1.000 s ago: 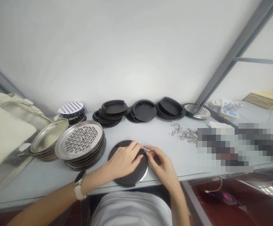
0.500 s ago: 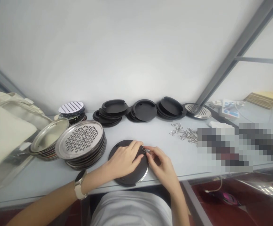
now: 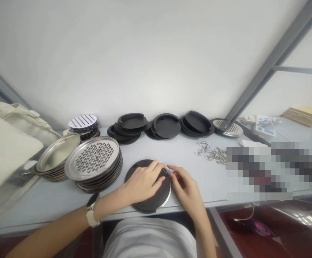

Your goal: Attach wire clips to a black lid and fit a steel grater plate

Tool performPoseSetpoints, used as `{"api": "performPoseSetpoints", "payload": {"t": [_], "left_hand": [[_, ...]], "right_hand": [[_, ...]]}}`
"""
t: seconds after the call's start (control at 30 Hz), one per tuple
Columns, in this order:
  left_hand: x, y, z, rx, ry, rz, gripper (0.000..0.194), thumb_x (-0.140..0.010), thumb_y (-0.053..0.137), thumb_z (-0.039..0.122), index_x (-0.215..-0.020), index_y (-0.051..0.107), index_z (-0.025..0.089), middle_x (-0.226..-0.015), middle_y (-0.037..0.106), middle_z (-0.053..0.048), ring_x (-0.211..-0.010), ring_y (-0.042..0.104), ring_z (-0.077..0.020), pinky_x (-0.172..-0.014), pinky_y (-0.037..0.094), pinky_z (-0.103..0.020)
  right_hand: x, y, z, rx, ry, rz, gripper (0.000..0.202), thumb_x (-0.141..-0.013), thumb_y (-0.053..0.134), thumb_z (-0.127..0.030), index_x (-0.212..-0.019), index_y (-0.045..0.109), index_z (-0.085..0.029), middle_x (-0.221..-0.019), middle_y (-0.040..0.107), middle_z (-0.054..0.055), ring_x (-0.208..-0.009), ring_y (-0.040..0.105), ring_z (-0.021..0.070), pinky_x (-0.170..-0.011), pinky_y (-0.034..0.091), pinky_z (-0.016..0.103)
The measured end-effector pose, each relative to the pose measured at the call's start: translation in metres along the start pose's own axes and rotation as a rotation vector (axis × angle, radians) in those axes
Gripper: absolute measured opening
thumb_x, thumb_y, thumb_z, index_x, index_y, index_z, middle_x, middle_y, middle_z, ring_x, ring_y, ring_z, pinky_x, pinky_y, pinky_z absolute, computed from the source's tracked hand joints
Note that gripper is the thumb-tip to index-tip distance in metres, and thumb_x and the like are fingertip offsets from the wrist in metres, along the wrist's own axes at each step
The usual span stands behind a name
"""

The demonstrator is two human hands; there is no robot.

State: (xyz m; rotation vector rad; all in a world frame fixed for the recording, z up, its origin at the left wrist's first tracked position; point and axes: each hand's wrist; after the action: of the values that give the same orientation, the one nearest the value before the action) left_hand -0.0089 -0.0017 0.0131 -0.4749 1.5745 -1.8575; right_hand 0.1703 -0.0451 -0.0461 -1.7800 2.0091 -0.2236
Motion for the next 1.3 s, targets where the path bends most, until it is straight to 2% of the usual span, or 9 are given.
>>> {"api": "performPoseSetpoints", "payload": {"t": [0.23,0.43,0.73,1.3], "left_hand": [[0.0,0.002,-0.001,-0.045,0.019,0.011,0.027,-0.097,0.033,0.033,-0.117,0.044,0.019,-0.107,0.052,-0.006,-0.077,0.062,-0.0188,-0.062,0.052,-0.032],[0.0,0.003,-0.001,-0.036,0.024,0.031,0.026,-0.096,0.034,0.032,-0.115,0.046,0.02,-0.106,0.053,-0.005,-0.074,0.061,-0.0181,-0.06,0.051,-0.031],[0.0,0.006,-0.002,-0.026,0.017,0.055,0.022,-0.094,0.037,0.032,-0.11,0.046,0.02,-0.104,0.053,-0.004,-0.074,0.06,-0.0187,-0.059,0.05,-0.032],[0.0,0.003,-0.001,-0.016,0.011,0.025,0.022,-0.095,0.036,0.032,-0.111,0.044,0.019,-0.104,0.052,-0.004,-0.077,0.06,-0.0191,-0.062,0.052,-0.033]], "right_hand": [[-0.001,0.0,-0.009,0.089,-0.053,-0.045,0.03,-0.094,0.046,-0.034,-0.118,0.059,-0.022,-0.095,0.062,0.004,-0.086,0.059,0.0162,-0.081,0.046,0.026],[0.001,0.0,-0.012,0.098,-0.024,-0.051,0.031,-0.095,0.045,-0.034,-0.121,0.054,-0.019,-0.075,0.056,-0.001,-0.067,0.053,0.013,-0.068,0.045,0.022],[0.002,0.002,-0.016,0.105,-0.011,-0.061,0.028,-0.095,0.044,-0.033,-0.118,0.052,-0.02,-0.071,0.05,-0.002,-0.063,0.049,0.0127,-0.062,0.043,0.021],[0.003,0.004,-0.016,0.176,-0.028,-0.044,0.032,-0.096,0.041,-0.035,-0.122,0.05,-0.02,-0.07,0.052,-0.001,-0.063,0.051,0.0144,-0.063,0.044,0.023]]}}
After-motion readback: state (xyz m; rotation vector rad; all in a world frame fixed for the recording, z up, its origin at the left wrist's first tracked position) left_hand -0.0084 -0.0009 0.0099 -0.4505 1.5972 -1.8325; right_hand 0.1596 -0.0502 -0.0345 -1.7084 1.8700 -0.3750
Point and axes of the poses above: each hand's wrist, its own x-axis away from the middle knuckle, its own y-axis out of the palm, z = x × y
